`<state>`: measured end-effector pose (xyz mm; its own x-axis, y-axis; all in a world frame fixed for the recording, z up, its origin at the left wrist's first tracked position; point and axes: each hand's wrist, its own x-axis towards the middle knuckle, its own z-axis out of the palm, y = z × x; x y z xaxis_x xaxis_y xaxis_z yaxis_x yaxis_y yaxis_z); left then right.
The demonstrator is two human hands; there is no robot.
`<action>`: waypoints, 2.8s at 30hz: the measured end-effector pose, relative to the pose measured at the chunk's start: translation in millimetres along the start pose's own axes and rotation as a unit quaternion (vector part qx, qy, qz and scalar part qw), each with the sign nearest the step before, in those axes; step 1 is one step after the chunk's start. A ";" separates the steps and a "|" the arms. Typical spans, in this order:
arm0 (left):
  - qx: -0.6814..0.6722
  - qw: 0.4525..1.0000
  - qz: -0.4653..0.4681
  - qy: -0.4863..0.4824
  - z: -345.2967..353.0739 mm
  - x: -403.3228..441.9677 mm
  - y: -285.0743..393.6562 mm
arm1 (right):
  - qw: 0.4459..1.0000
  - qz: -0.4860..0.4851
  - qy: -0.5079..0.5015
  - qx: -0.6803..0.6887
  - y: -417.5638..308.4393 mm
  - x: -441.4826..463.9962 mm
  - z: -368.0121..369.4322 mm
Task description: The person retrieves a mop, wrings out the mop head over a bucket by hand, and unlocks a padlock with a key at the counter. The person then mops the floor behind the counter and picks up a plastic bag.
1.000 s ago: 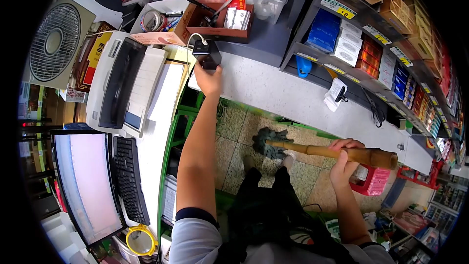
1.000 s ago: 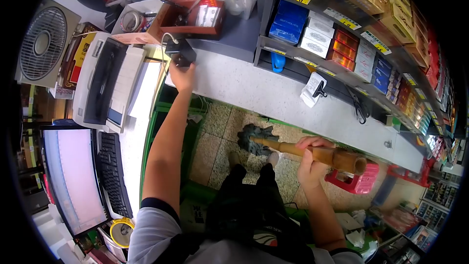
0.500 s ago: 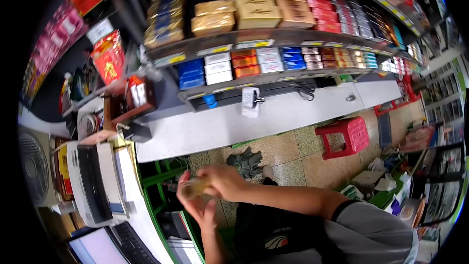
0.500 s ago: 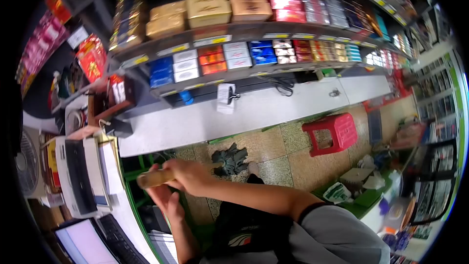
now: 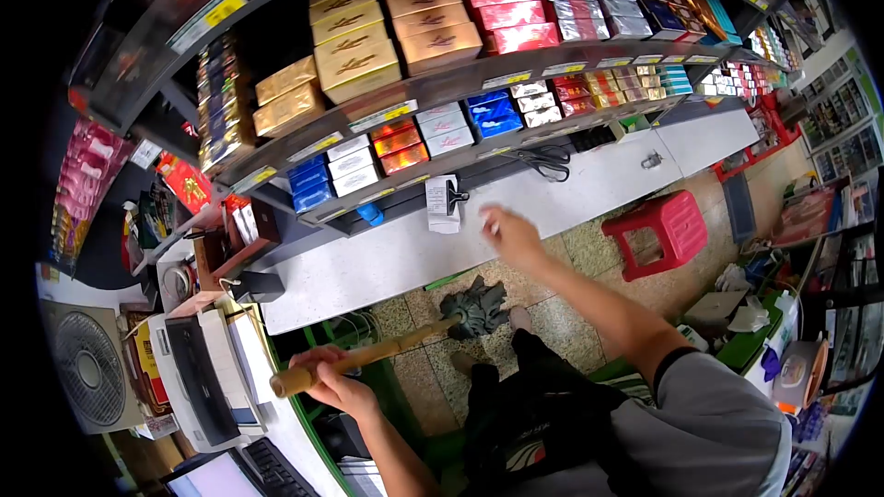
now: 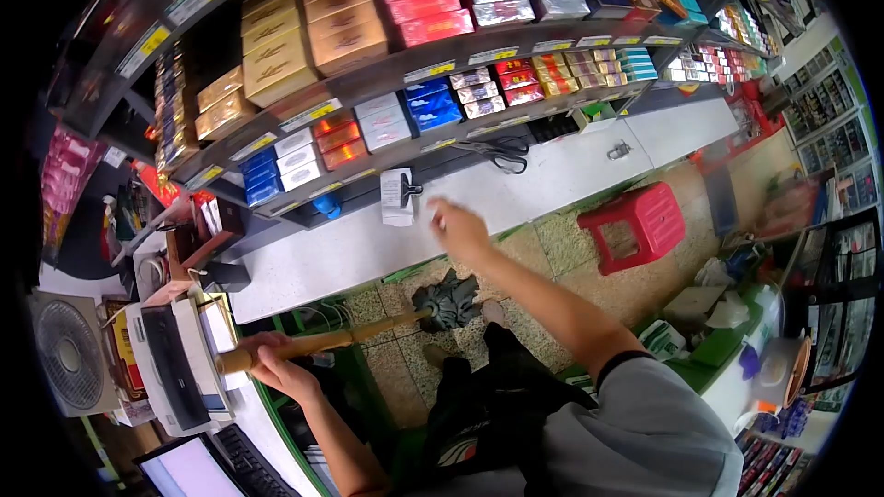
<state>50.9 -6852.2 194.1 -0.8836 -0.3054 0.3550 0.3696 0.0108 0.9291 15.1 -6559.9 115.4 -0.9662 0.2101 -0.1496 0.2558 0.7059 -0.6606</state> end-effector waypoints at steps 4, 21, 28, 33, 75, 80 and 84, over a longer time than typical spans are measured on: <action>0.059 0.993 0.072 0.076 14.6 -3.9 2.6 | 0.989 0.087 0.105 -0.064 31.9 78.0 5.2; 0.065 0.991 0.099 0.067 31.1 -13.4 -4.2 | 0.927 -0.012 0.086 -0.365 112.1 74.2 -67.4; 0.068 0.991 0.073 0.086 37.3 -14.0 2.7 | 0.981 0.090 0.057 -0.163 116.9 38.3 -87.2; -0.029 0.995 -0.096 -0.019 33.8 -22.1 8.7 | 0.998 -0.021 -0.002 0.057 88.0 -9.3 -90.0; 0.028 0.982 -0.180 0.059 -144.9 46.8 -52.6 | 0.887 -0.234 -0.329 0.225 -364.5 48.4 60.6; 0.026 0.983 -0.175 0.038 -157.8 49.1 -40.3 | 0.863 -0.462 -0.128 -0.160 -445.5 127.3 167.0; 0.023 0.986 -0.164 0.014 -163.2 44.2 -31.6 | 0.854 -0.429 -0.116 -0.273 -488.3 139.1 232.6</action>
<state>47.1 -7021.4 163.6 -0.9451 -0.3253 0.0325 0.0515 -0.0500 0.9974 -251.9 -7032.7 246.0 -0.7705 -0.6365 0.0333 -0.6320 0.7562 -0.1695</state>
